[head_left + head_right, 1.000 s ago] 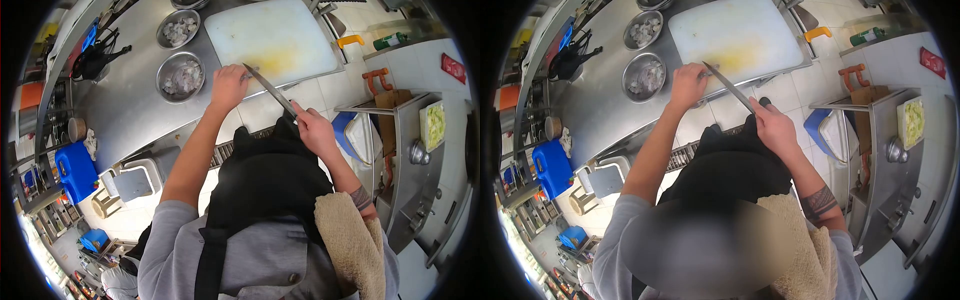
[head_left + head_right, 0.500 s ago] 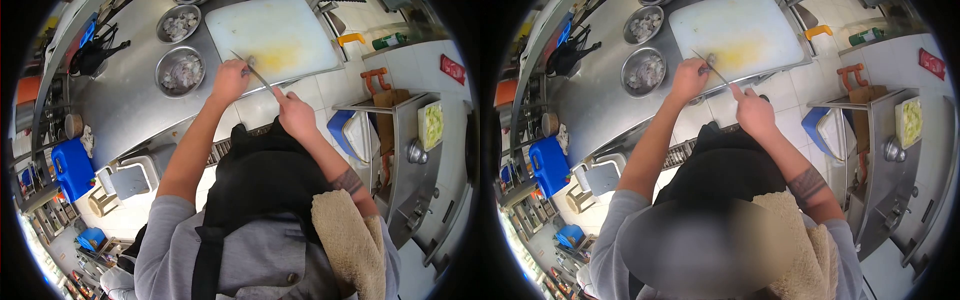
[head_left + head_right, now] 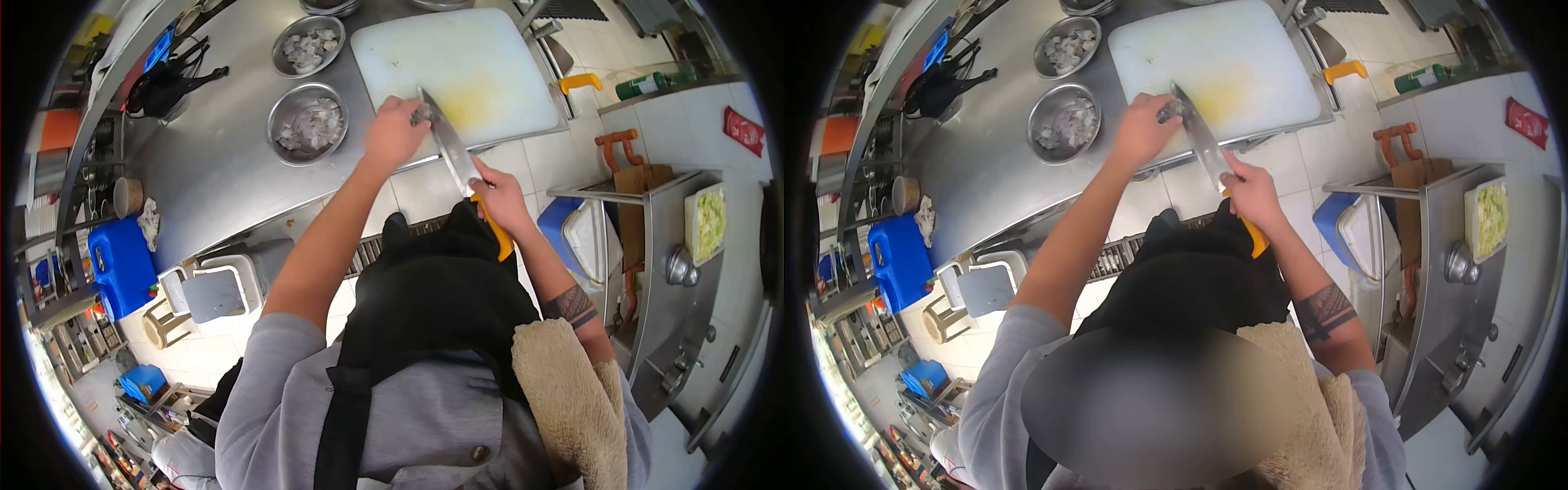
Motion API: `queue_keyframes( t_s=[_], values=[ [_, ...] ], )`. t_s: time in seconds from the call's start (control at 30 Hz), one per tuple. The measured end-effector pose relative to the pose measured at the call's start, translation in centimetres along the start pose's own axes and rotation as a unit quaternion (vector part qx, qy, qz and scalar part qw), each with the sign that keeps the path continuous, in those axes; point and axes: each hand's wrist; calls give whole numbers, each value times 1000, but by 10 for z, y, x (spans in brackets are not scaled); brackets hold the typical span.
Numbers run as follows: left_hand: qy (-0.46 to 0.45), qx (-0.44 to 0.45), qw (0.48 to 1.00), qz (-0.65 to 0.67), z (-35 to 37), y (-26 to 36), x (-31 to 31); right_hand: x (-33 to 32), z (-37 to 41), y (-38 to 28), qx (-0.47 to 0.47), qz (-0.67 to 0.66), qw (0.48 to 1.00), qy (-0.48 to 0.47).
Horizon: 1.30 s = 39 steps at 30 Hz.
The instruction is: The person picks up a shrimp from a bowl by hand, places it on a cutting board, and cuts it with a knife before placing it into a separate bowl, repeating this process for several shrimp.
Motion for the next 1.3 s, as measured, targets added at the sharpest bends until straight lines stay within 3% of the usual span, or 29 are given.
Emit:
queue_keyframes(
  t_s=[0.1, 0.17, 0.27, 0.4, 0.47, 0.5, 0.53, 0.57, 0.63, 0.7, 0.73, 0.8, 1.03, 1.1, 1.13, 1.23, 1.3],
  values=[
    [-22, -38, 999, 18, -2, 2, -8, 12, -5, -2, -3, -36, 999, -26],
    [37, -18, 998, 48, -5, 0, -19, 13, -11, -19, -24, -11, 999, -42],
    [111, -16, 994, 16, -28, 7, -84, 19, -16, -77, -87, 47, 993, -67],
    [154, -64, 985, 40, -80, -45, -179, 17, -16, -136, -133, 119, 983, -53],
    [237, -113, 951, -165, -86, -83, -202, 12, -13, -142, -119, 122, 985, -25],
    [243, -115, 949, -166, -76, -89, -209, 8, -10, -134, -123, 125, 984, -29],
    [138, -144, 967, -158, -57, -91, -213, 3, -9, -120, -118, 108, 987, -21],
    [28, -172, 974, -147, -41, -93, -212, 0, -7, -104, -111, 90, 990, -12],
    [-83, -239, 959, -123, -22, -108, -183, -5, -1, -72, -98, 63, 993, -15],
    [-119, -247, 960, -62, 2, -83, -158, -1, 6, -43, -82, 36, 996, -14],
    [-121, -246, 960, -61, 3, -91, -143, 1, 9, -32, -60, 25, 998, -9],
    [-11, -198, 969, -149, 8, -103, -113, 4, 17, -21, -32, 16, 999, -10],
    [36, -201, 969, -142, -10, -119, -102, 6, 30, -10, -18, 6, 1000, -9],
    [-58, -279, 945, 159, -13, -119, -116, 0, 31, -6, -16, 6, 1000, -3],
    [-35, -283, 928, 240, -9, -102, -121, -2, 32, -4, -14, 12, 1000, -2],
    [8, -277, 901, 334, -5, -98, -140, -8, 37, -1, -3, -4, 1000, 15],
    [-15, -278, 911, 303, -3, -94, -157, -12, 41, 6, -5, -18, 1000, 19]
  ],
)
Point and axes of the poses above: each hand's wrist, its own z-axis away from the middle knuckle, its own x-axis out of the palm, y = z × x, and after that the axes turned 12 degrees about -y, right-handed
